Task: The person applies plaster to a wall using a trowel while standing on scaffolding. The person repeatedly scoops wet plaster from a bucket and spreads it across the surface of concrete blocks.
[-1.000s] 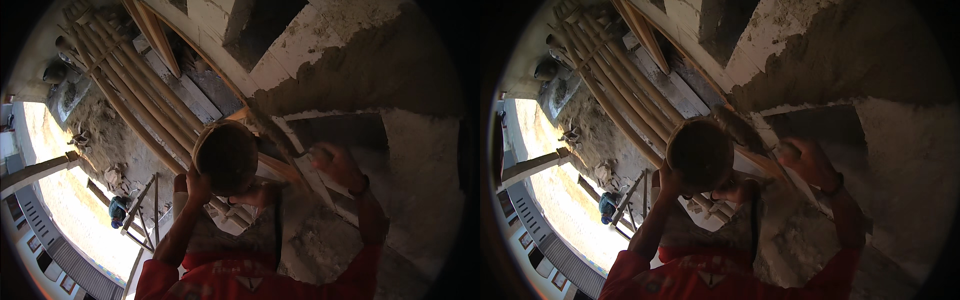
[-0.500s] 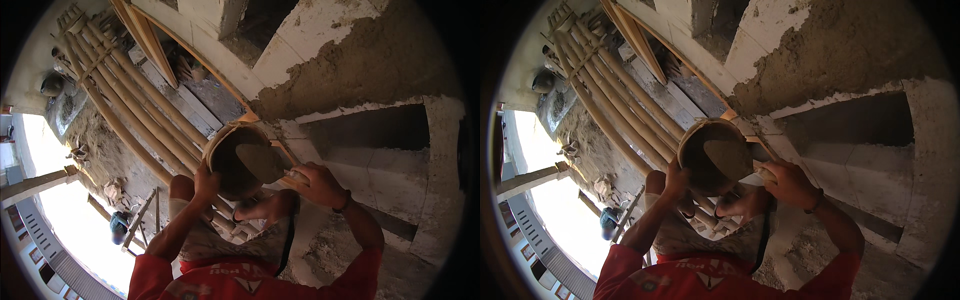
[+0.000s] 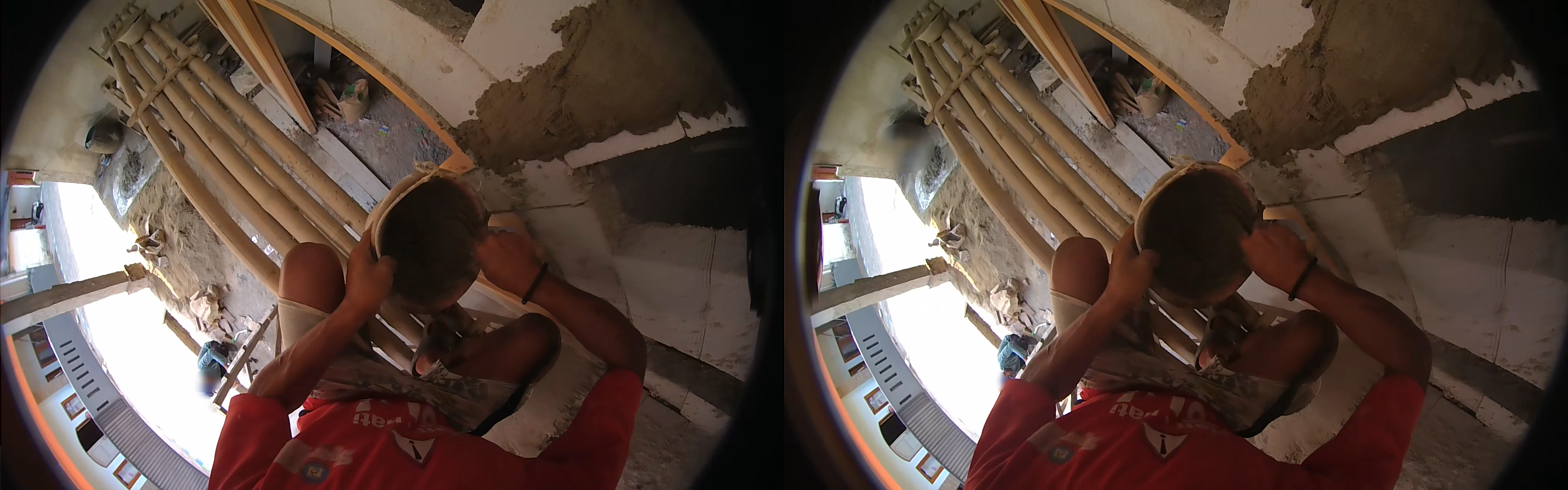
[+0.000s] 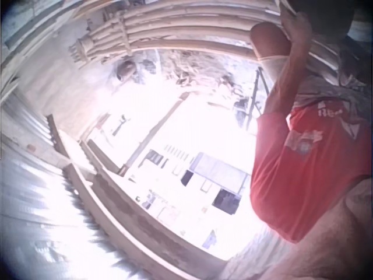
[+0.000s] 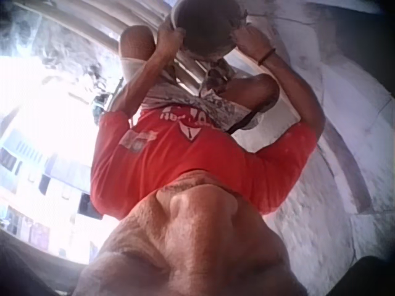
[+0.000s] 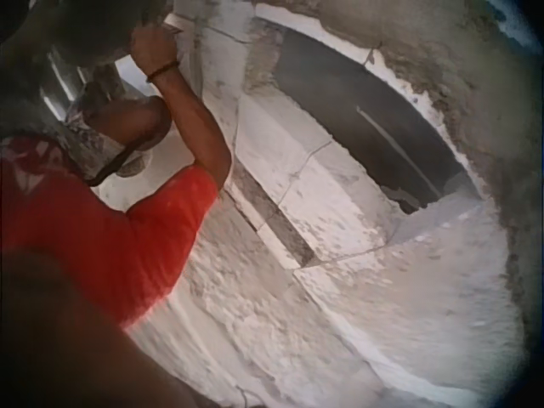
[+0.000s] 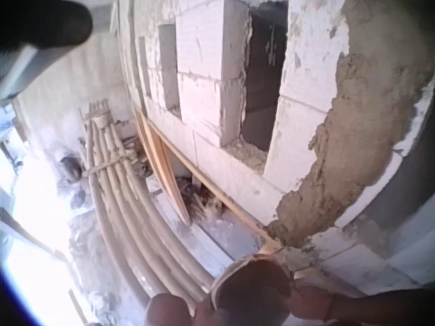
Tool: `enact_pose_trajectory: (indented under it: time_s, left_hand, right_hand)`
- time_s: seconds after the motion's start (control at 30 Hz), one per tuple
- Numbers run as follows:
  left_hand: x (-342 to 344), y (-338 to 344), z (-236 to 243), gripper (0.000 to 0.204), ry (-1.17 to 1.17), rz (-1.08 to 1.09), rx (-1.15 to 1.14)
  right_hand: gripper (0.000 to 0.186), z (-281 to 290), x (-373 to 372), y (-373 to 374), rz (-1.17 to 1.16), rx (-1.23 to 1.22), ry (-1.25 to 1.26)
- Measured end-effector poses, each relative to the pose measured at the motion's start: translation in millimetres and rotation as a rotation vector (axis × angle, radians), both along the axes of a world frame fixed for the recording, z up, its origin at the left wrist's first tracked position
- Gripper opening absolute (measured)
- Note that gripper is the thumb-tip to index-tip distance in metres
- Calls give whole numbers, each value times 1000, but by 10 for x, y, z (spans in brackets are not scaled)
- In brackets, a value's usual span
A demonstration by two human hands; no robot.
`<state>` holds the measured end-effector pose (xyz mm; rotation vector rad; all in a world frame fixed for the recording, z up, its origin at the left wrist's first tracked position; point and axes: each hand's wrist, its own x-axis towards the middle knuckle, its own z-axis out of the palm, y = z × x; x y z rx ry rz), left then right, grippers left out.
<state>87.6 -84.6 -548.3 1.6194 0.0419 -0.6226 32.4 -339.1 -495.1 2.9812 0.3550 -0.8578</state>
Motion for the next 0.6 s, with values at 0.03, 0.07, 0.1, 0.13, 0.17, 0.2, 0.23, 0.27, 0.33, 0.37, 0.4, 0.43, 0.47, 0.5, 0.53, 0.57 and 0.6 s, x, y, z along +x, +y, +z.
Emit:
enact_pose_trajectory:
  time_s: [0.03, 0.07, 0.1, 0.13, 0.17, 0.2, 0.23, 0.27, 0.33, 0.37, 0.4, 0.43, 0.47, 0.5, 0.53, 0.57, 0.6]
  left_hand:
    - [-3, 8, -51, 55, -6, -3, -18]
    - [-12, 7, -105, 55, -33, 1, -19]
    - [-39, -2, -156, 55, -60, 5, -18]
    - [-57, -5, -187, 54, -85, 8, -18]
    - [-72, 6, -210, 55, -95, 8, 1]
    - [-93, 1, -212, 55, -104, 9, 19]
    - [-112, 0, -212, 55, -113, 10, 37]
    - [-132, 17, -214, 55, -92, 18, 34]
    - [-66, 92, -195, 56, -73, 30, 18]
    - [-48, 146, -194, 57, -70, 43, -1]
    - [-61, 204, -202, 57, -64, 57, -22]
    - [-64, 245, -205, 58, -58, 70, -44]
    - [-52, 260, -203, 59, -7, 89, -76]
    - [-72, 242, -156, 58, 31, 96, -72]
    - [-90, 229, -65, 58, 68, 102, -68]
    - [-113, 215, -16, 58, 106, 107, -64]
    - [-119, 234, -26, 57, 93, 102, -61]
  right_hand:
    - [28, -74, -20, 0, -33, 62, 137]
    - [29, -204, -62, -4, -70, 130, 112]
    - [30, -369, -135, -5, -106, 199, 88]
    - [32, -466, -174, 16, -143, 267, 66]
    - [33, -545, -202, 29, -169, 294, 66]
    - [34, -587, -218, 38, -193, 320, 68]
    - [35, -619, -237, 45, -218, 345, 70]
    - [34, -646, -275, 34, -212, 418, 20]
    - [32, -636, -282, -25, -195, 555, -105]
    - [34, -608, -309, -38, -195, 557, -103]
    - [36, -557, -361, -51, -194, 556, -97]
    - [37, -518, -380, -80, -193, 555, -91]
    - [38, -554, -373, -140, -178, 527, -112]
    - [38, -605, -384, -192, -167, 497, -127]
    - [39, -638, -404, -241, -155, 467, -142]
    - [39, -643, -470, -283, -183, 471, -136]
    - [39, -610, -493, -261, -204, 482, -136]
